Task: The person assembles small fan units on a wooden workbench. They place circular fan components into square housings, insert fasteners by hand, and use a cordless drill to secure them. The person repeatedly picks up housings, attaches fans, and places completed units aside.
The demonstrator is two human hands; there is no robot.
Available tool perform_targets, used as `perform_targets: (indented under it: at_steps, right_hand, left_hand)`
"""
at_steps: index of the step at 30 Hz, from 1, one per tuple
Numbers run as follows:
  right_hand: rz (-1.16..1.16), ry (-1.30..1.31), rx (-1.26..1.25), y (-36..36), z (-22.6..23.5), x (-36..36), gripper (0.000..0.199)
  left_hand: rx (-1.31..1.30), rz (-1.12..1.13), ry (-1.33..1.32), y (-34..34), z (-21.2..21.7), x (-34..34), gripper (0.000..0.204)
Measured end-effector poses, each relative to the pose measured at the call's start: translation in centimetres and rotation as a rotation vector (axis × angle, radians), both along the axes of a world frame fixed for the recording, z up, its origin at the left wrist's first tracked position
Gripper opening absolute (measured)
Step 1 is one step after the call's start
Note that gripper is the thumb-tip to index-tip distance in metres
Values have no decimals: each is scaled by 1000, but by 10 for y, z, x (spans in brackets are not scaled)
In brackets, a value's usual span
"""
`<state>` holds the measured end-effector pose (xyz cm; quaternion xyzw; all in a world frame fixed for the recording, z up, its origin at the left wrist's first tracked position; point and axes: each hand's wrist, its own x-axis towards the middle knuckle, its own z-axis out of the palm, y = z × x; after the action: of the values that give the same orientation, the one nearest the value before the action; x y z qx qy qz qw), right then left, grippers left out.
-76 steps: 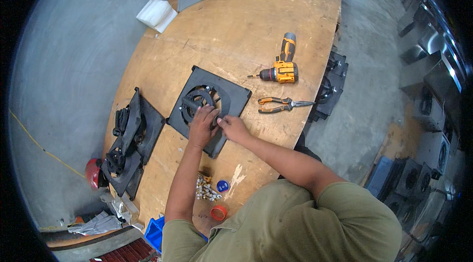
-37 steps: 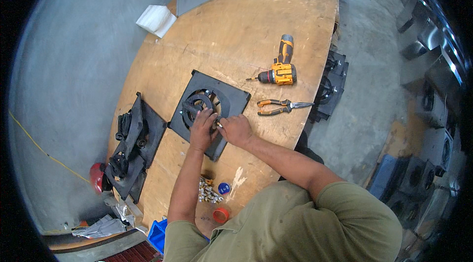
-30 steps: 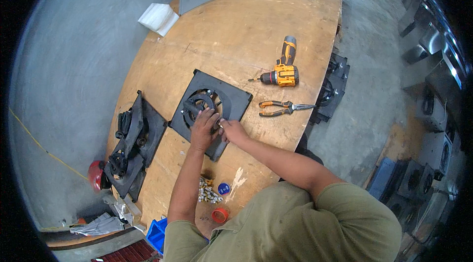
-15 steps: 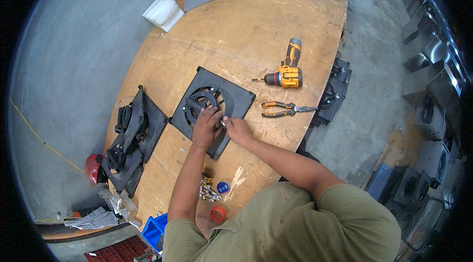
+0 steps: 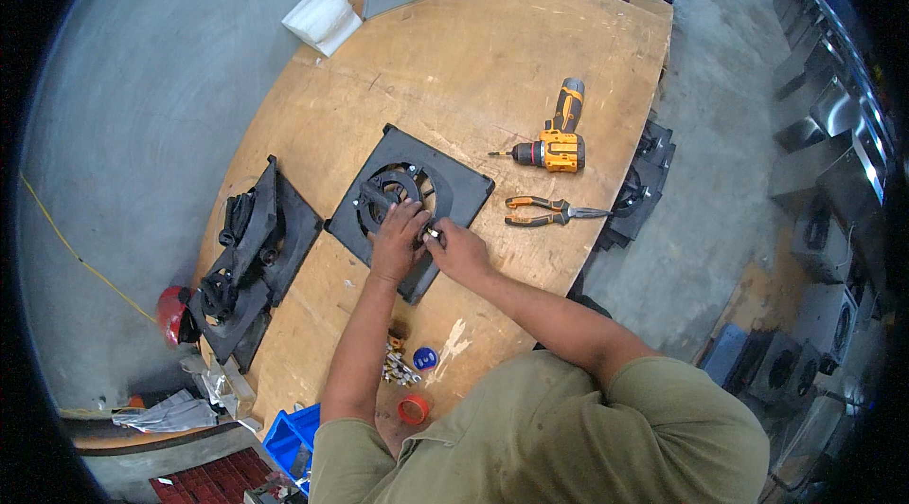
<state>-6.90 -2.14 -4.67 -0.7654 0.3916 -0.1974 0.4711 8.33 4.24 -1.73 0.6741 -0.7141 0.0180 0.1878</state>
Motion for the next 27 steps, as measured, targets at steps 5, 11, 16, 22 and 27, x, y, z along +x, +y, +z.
perform_targets:
  at_steps: [5, 11, 16, 22, 27]
  right_hand:
    - [62, 11, 142, -6, 5, -1, 41]
    - [44, -7, -129, -4, 0, -3, 48]
    - [2, -172, 386, -5, -1, 5, 45]
    - [-27, -9, 69, -2, 0, 1, 48]
    - [90, -29, 127, -12, 3, 1, 41]
  left_hand:
    - [8, 13, 17, 1, 0, -1, 59]
    - [35, 31, -4, -1, 2, -2, 59]
    - [48, 13, 23, 1, 7, -2, 59]
    - [42, 3, -3, 0, 8, -1, 59]
    - [14, 12, 5, 0, 7, -4, 60]
